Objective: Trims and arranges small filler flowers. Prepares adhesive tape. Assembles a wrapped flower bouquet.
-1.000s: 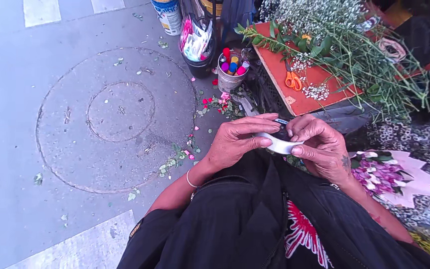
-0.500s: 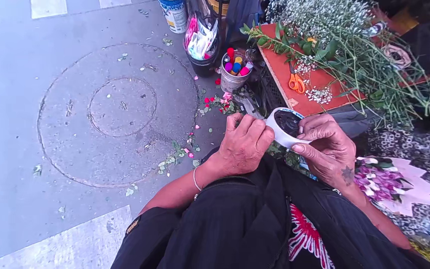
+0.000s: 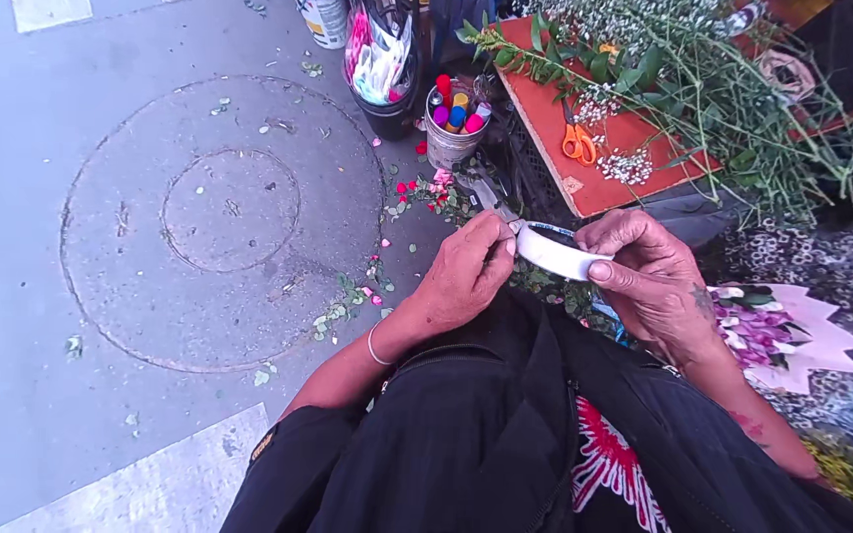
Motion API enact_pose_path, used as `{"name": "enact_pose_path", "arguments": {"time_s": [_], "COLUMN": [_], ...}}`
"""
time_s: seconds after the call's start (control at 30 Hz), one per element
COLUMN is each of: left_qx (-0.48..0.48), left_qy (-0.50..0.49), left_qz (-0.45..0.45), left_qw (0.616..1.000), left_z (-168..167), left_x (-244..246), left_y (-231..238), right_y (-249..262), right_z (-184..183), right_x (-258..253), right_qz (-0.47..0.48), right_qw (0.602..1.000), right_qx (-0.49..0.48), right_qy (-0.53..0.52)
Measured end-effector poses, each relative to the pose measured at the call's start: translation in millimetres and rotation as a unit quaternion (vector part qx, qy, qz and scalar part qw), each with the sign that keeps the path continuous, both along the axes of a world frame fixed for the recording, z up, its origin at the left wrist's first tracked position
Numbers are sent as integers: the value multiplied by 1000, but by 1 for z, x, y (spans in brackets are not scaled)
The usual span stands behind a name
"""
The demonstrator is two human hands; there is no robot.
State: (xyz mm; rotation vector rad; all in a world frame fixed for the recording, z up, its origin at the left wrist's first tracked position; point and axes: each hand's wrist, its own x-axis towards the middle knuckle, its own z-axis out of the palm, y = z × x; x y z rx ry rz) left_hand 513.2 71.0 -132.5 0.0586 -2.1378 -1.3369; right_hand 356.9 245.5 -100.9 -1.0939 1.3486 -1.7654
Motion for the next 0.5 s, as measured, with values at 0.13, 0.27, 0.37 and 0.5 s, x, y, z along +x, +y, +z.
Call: {"name": "enact_pose_path", "arguments": {"time_s": [0.13,0.27,0.37,0.5], "left_qx": [-101,-264,-299,-274], "left_qy": [31,49,21,-16], "left_qz": [51,129,128,105], "left_qw": [993,955,945,956], "left_z": [-4,-9,-8,-6], "left_x": [3,0,2,7], "left_y": [11,18,18,17], "right_y": [-1,-1,-2,-3], "right_z": [-2,-1,-1,1], "right_x": [2,5,4,4], "right_qz": [-22,-22,-26,-26], "right_qw": [999,992,988,983], "right_qx": [-1,12,31,50], "right_qy": [44,127,152,174]}}
